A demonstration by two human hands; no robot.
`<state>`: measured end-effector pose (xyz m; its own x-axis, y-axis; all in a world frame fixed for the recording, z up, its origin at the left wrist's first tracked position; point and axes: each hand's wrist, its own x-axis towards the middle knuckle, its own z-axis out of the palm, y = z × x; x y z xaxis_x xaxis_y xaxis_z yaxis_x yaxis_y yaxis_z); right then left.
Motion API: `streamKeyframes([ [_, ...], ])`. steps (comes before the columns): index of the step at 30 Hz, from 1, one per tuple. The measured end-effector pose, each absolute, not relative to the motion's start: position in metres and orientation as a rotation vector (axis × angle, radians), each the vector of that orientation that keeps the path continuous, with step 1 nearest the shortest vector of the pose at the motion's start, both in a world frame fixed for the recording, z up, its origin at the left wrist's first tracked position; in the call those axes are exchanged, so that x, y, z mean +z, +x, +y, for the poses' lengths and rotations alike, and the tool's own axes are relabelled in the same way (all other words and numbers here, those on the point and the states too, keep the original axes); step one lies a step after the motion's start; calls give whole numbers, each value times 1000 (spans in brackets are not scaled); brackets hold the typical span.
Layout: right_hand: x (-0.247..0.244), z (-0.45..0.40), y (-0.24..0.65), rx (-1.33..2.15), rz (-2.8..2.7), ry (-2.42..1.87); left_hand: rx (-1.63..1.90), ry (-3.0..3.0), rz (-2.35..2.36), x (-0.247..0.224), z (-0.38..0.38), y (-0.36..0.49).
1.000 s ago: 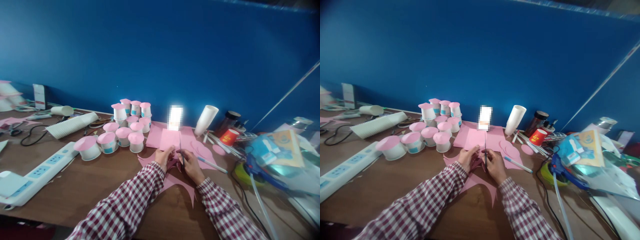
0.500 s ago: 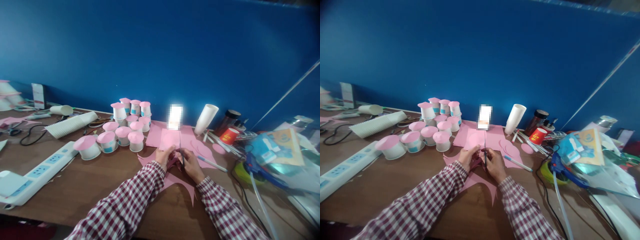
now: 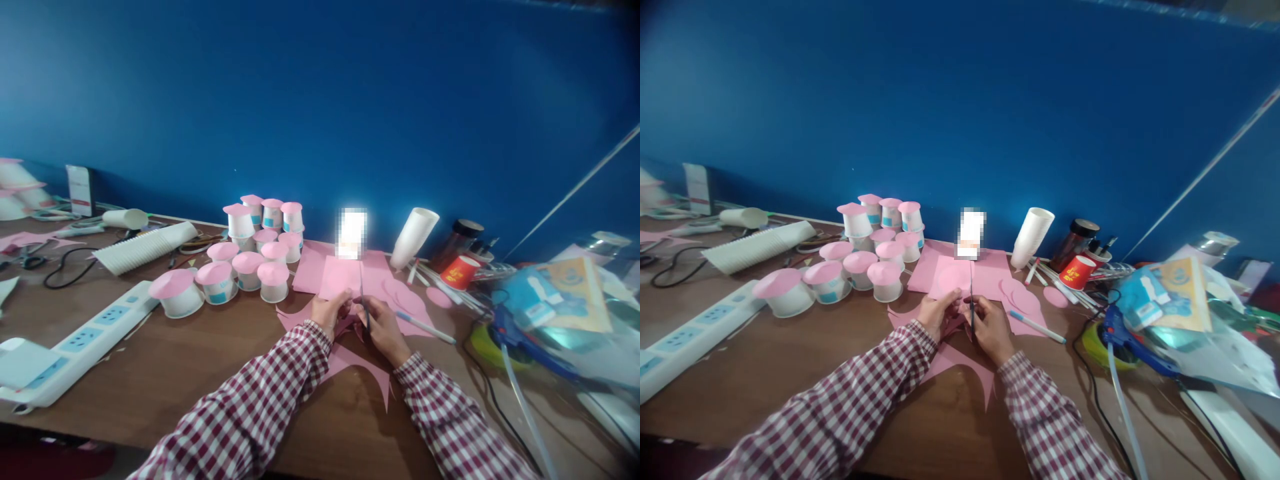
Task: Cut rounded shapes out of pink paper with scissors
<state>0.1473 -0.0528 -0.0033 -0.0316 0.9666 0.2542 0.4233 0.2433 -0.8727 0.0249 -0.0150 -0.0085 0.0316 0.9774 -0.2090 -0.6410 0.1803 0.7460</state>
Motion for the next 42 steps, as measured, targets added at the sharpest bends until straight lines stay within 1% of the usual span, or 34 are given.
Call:
streamKeyframes([
  [19, -4, -53, 148, 700, -1633, -1346, 1350, 514, 831, -4, -16, 24],
  [28, -2, -55, 144, 849, -1579, -1264, 1352, 517, 840, -9, -13, 25],
  [42, -3, -54, 146, 808, -1596, -1272, 1347, 524, 804, -10, -14, 25],
])
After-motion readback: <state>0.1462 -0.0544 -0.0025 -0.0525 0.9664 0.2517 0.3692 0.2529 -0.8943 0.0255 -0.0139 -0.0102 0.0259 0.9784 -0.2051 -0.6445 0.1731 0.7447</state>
